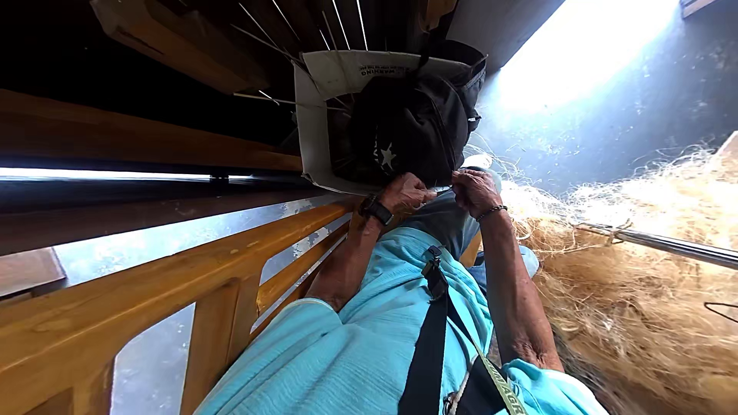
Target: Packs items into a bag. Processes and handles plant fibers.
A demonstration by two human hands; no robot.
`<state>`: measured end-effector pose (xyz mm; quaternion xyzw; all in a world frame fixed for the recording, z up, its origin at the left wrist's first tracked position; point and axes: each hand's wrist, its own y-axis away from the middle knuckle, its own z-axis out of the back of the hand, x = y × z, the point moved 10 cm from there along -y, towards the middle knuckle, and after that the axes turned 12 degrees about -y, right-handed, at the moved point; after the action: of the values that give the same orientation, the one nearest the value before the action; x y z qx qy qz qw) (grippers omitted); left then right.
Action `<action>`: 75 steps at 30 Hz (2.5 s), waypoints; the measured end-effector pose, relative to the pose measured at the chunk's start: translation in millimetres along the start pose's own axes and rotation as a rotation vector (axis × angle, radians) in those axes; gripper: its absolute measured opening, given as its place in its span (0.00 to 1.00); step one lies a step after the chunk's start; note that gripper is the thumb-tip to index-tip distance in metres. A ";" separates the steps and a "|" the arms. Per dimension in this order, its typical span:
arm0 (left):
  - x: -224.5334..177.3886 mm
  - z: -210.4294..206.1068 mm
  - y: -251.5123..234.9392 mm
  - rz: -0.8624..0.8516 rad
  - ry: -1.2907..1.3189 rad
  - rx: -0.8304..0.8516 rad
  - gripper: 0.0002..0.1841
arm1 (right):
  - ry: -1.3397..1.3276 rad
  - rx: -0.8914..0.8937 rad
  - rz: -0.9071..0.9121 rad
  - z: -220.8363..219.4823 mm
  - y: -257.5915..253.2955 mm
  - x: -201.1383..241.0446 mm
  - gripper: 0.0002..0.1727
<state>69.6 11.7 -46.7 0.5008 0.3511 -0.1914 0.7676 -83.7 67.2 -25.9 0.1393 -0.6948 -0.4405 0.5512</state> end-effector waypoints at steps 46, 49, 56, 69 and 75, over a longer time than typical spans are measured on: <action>-7.9 -78.9 -41.7 0.438 1.555 0.057 0.04 | 0.156 -0.052 0.100 -139.1 -87.8 146.1 0.03; -11.6 -75.3 -38.2 0.421 1.536 0.037 0.05 | 0.113 0.093 0.116 -136.4 -87.6 144.8 0.09; -32.9 -71.5 -27.2 0.243 1.247 0.040 0.20 | 0.191 0.103 0.627 1.1 -2.4 122.6 0.21; -108.1 -50.1 -0.4 -0.453 -0.248 -0.286 0.14 | 0.277 -0.785 -0.102 224.9 178.3 -223.7 0.43; -136.0 -138.1 -22.0 -0.673 -0.600 0.008 0.16 | 0.166 -0.951 -0.155 213.6 215.2 -251.5 0.42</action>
<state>-85.1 119.3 4.0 0.2840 0.2558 -0.5684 0.7286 -121.8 459.3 -23.8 -0.0418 -0.3580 -0.7362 0.5727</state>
